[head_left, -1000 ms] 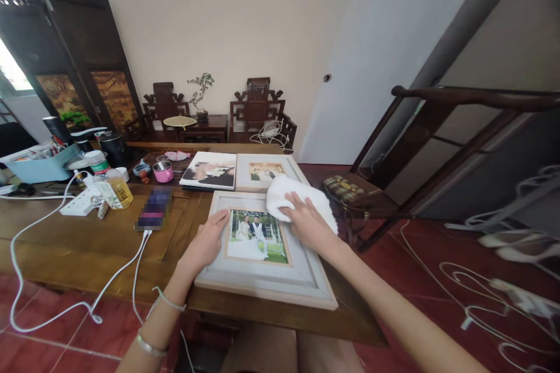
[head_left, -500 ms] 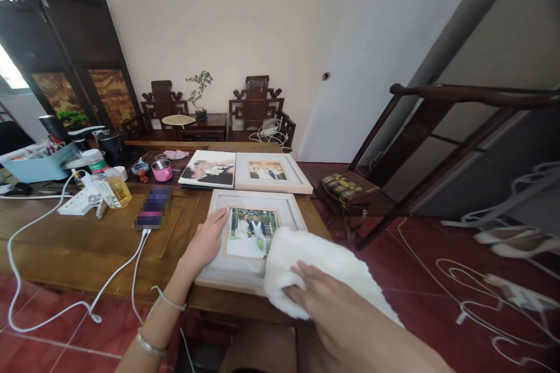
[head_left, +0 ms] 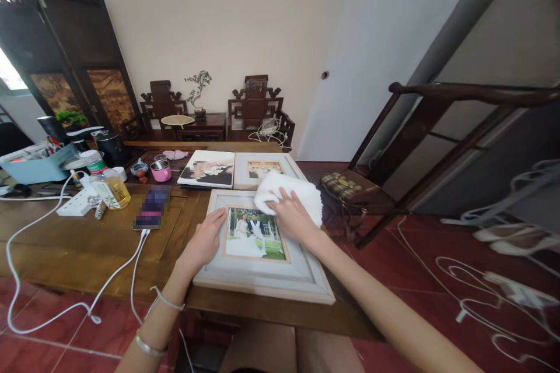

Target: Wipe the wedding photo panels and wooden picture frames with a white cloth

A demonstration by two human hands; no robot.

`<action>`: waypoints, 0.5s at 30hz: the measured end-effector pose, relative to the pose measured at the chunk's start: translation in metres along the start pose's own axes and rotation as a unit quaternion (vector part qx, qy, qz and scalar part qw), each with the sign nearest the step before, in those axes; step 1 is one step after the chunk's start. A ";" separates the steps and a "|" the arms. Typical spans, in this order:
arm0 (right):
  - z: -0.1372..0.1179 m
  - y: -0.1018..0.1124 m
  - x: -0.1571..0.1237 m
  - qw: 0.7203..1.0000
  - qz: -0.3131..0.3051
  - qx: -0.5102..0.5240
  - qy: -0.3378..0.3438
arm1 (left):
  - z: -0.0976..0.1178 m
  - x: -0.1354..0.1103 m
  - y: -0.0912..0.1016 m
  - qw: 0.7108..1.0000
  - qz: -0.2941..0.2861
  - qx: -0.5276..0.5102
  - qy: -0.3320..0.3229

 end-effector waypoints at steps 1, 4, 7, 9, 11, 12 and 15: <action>-0.005 -0.001 -0.001 1.000 -0.008 -0.003 0.012 | -0.001 0.000 -0.001 1.000 0.005 -0.001 0.001; -0.031 0.003 -0.022 0.998 -0.046 0.010 0.049 | -0.001 0.001 -0.002 1.000 0.015 -0.002 -0.002; -0.062 0.015 -0.062 0.988 -0.120 0.064 0.074 | 0.000 0.001 -0.002 1.000 0.018 -0.001 -0.005; -0.080 0.028 -0.088 0.980 -0.137 0.108 0.098 | 0.000 0.001 -0.002 1.000 0.019 0.000 -0.003; -0.093 0.038 -0.104 0.971 -0.144 0.148 0.121 | 0.001 0.001 -0.001 1.000 0.017 0.002 -0.002; -0.097 0.040 -0.108 0.968 -0.145 0.163 0.126 | 0.001 0.001 -0.002 1.000 0.014 0.004 -0.001; -0.096 0.034 -0.100 0.970 -0.118 0.177 0.120 | 0.000 0.002 -0.002 1.000 0.004 0.008 -0.003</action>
Point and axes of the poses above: each hand's wrist, its own x-axis towards the middle knuckle, its own y-axis out of the back of the hand, z = x × y, the point moved 5 cm from there along x, towards the middle knuckle, and after that the axes turned 10 degrees about y, right-handed, at the moved point
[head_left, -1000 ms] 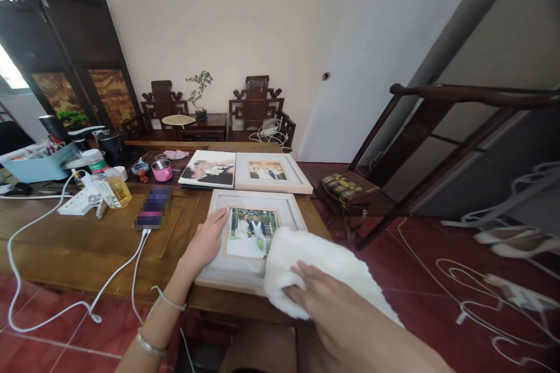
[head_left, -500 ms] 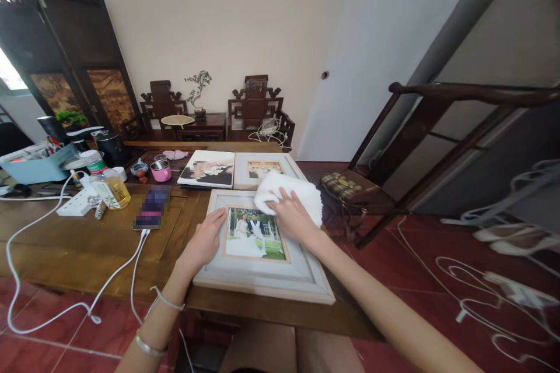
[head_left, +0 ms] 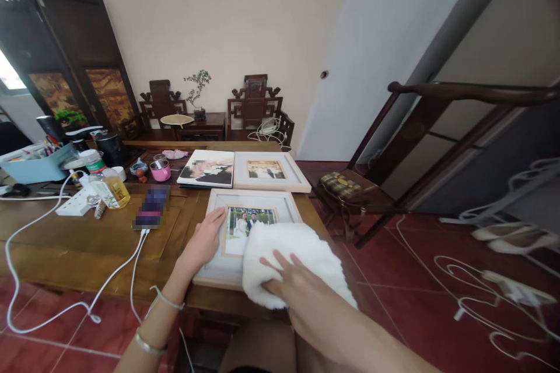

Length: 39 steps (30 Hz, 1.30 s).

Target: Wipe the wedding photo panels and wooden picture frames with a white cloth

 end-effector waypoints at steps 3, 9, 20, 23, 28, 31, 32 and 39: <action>0.031 -0.001 0.023 0.998 0.040 -0.034 -0.030 | 0.000 -0.001 0.001 1.000 -0.005 -0.006 -0.005; 0.106 0.022 0.070 0.976 0.125 -0.154 -0.092 | 0.002 -0.005 0.004 1.000 -0.004 -0.011 -0.003; 0.007 0.012 0.015 0.995 -0.088 -0.028 -0.042 | 0.002 -0.002 0.003 1.000 0.025 -0.019 0.000; -0.012 0.012 0.002 0.996 -0.092 0.017 -0.012 | 0.003 -0.001 0.003 1.000 0.020 -0.016 -0.002; 0.009 -0.001 0.018 1.000 -0.001 -0.003 -0.007 | 0.002 -0.001 0.003 1.000 0.016 -0.012 -0.014; 0.038 -0.005 0.034 0.998 0.042 -0.050 -0.022 | 0.001 -0.002 0.003 0.999 0.016 -0.014 -0.024; 0.050 -0.004 0.039 0.995 0.055 -0.071 -0.031 | 0.001 -0.002 0.003 0.999 0.015 -0.014 -0.026; 0.112 0.021 0.073 0.966 0.103 -0.209 -0.109 | -0.001 -0.003 0.001 0.999 0.014 -0.027 -0.020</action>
Point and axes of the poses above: each hand's wrist, its own x-axis towards the middle knuckle, its own y-axis out of the back of the hand, z = x × y, the point moved 5 cm from there along x, towards the middle knuckle, and after that the axes turned 10 degrees about y, right-handed, at the moved point
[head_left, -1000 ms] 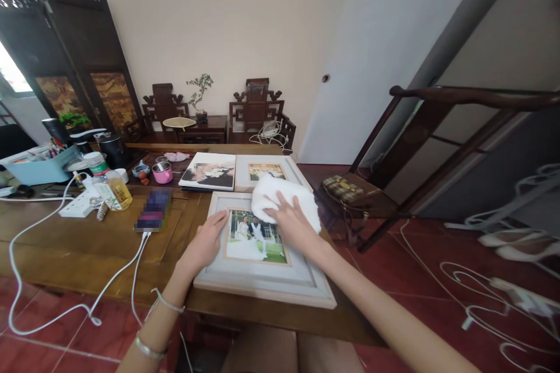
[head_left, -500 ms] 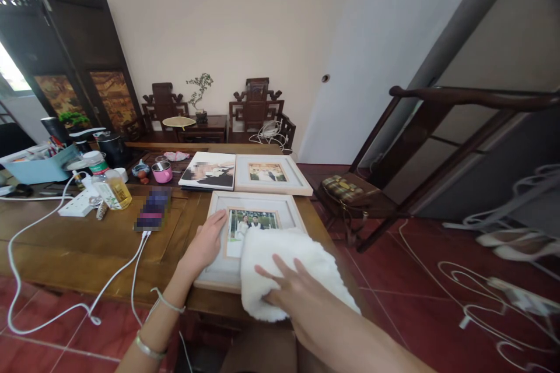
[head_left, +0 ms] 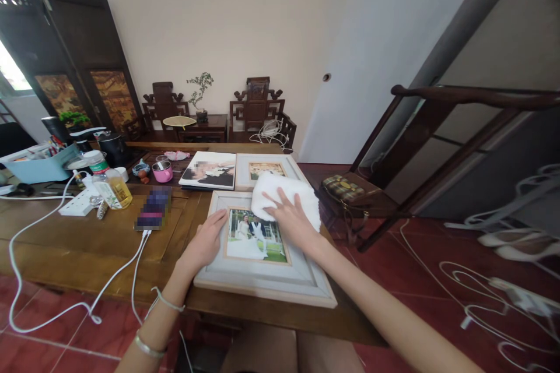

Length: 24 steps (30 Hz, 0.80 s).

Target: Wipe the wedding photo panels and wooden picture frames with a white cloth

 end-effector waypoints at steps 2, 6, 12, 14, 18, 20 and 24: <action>-0.003 -0.002 0.005 1.000 -0.017 -0.007 -0.007 | -0.001 0.000 -0.001 1.000 0.002 -0.008 0.001; -0.031 0.006 -0.004 0.997 -0.069 0.011 -0.015 | -0.001 0.002 -0.002 1.000 0.006 -0.006 -0.003; -0.090 0.038 -0.046 0.970 -0.190 0.141 0.062 | 0.002 0.002 0.000 1.000 0.006 -0.001 0.004; -0.107 0.047 -0.059 0.958 -0.194 0.180 0.106 | 0.003 0.001 0.001 1.000 0.002 0.003 0.007; -0.115 0.042 -0.065 0.953 -0.159 0.221 0.135 | 0.004 0.000 0.003 1.000 -0.003 0.006 0.007; -0.102 0.030 -0.054 0.961 -0.122 0.216 0.124 | 0.005 0.000 0.004 1.000 -0.006 0.006 0.005; -0.060 0.008 -0.014 0.985 -0.061 0.138 0.085 | 0.004 -0.001 0.003 1.000 -0.012 0.008 0.002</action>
Point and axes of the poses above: each hand's wrist, its own x-axis towards the middle knuckle, its own y-axis out of the back of the hand, z = x × y, the point moved 5 cm from there along x, towards the middle knuckle, and after that the axes turned 10 degrees about y, right-handed, at the moved point
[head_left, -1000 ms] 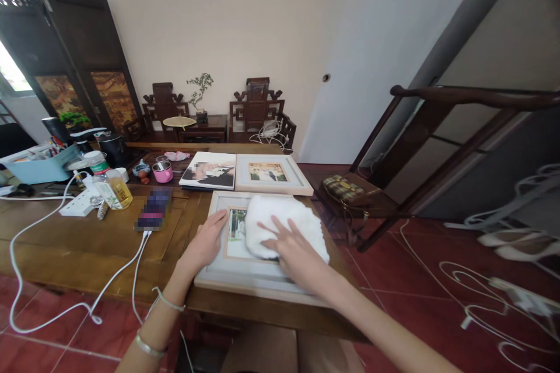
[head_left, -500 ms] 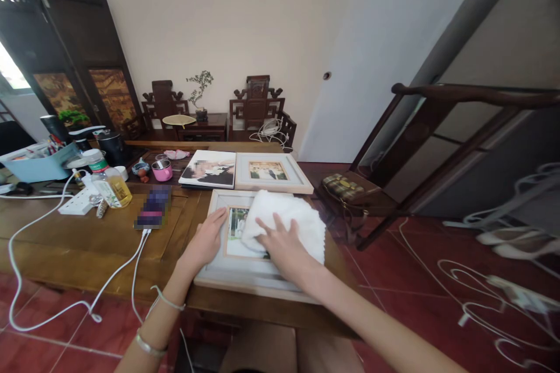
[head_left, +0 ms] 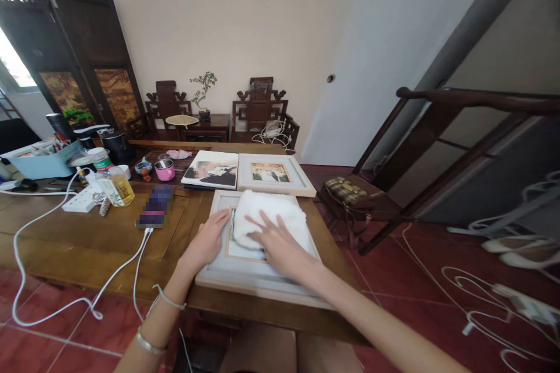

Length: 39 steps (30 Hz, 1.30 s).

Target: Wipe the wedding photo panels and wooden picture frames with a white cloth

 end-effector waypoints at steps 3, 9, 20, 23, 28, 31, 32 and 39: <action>0.026 0.005 0.024 0.996 0.041 -0.073 -0.018 | -0.001 -0.001 0.000 1.000 0.004 -0.007 -0.008; 0.000 0.003 0.022 0.998 -0.027 -0.060 -0.004 | -0.003 -0.001 -0.001 0.999 0.016 -0.028 -0.005; -0.062 0.001 -0.029 0.991 -0.072 0.085 0.080 | 0.003 0.001 0.003 0.999 -0.004 -0.033 -0.002; -0.039 -0.002 -0.024 0.994 -0.029 0.083 0.070 | 0.003 0.000 0.003 1.000 0.002 -0.028 0.002; 0.024 0.006 0.000 0.999 0.008 -0.040 -0.021 | -0.001 -0.001 0.000 1.000 -0.001 -0.020 0.011; 0.043 0.022 0.022 0.993 0.038 -0.092 -0.062 | 0.002 -0.002 0.004 0.999 0.015 -0.040 -0.006; 0.043 0.025 0.029 0.993 0.044 -0.097 -0.059 | 0.005 -0.002 0.006 0.998 0.025 -0.049 -0.013; -0.024 0.011 0.044 0.993 0.002 -0.101 0.066 | 0.013 -0.003 0.018 0.990 0.094 -0.100 0.010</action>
Point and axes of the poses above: each hand's wrist, its own x-axis towards the middle knuckle, its own y-axis out of the back of the hand, z = x × y, the point moved 5 cm from there along x, towards the middle knuckle, and after that the axes turned 10 degrees about y, right-handed, at the moved point
